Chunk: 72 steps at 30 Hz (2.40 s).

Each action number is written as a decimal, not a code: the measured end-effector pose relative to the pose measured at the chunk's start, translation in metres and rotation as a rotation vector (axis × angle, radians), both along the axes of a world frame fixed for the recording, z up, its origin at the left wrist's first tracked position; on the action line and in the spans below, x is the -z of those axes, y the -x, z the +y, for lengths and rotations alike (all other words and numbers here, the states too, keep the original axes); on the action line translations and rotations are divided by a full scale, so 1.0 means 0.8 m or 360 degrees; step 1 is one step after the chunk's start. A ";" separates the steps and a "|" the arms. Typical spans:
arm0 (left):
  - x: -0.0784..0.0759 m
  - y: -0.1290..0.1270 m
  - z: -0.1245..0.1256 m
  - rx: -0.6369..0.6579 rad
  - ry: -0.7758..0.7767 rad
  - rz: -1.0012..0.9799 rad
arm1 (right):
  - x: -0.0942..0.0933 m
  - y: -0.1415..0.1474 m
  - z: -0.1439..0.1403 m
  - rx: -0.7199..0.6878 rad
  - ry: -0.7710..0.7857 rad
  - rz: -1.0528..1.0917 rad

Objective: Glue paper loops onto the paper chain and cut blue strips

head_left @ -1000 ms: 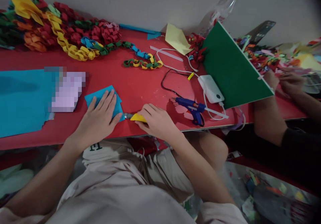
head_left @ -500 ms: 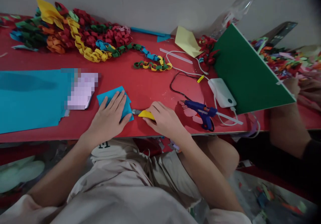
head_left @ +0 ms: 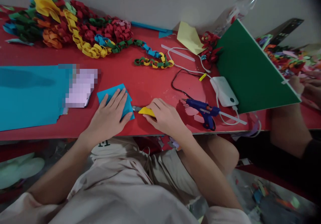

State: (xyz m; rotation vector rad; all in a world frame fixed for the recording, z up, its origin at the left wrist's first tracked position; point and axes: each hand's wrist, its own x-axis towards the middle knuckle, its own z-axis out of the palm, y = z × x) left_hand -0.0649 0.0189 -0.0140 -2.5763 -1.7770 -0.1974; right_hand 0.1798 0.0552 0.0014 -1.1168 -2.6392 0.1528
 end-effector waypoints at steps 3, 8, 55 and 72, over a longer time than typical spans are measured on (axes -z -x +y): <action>0.001 0.000 0.000 0.0015 0.0005 -0.0009 | 0.000 0.002 0.001 0.0021 0.0016 -0.0011; 0.001 0.000 0.001 0.0011 0.0003 -0.0033 | -0.002 0.006 0.003 -0.0003 0.0001 -0.0009; -0.001 0.005 -0.002 0.0050 0.0116 -0.0264 | 0.007 0.018 -0.003 0.0180 -0.0068 -0.0057; 0.002 0.006 -0.002 0.0081 0.0124 -0.0240 | 0.008 0.027 0.004 0.0311 -0.0072 -0.0028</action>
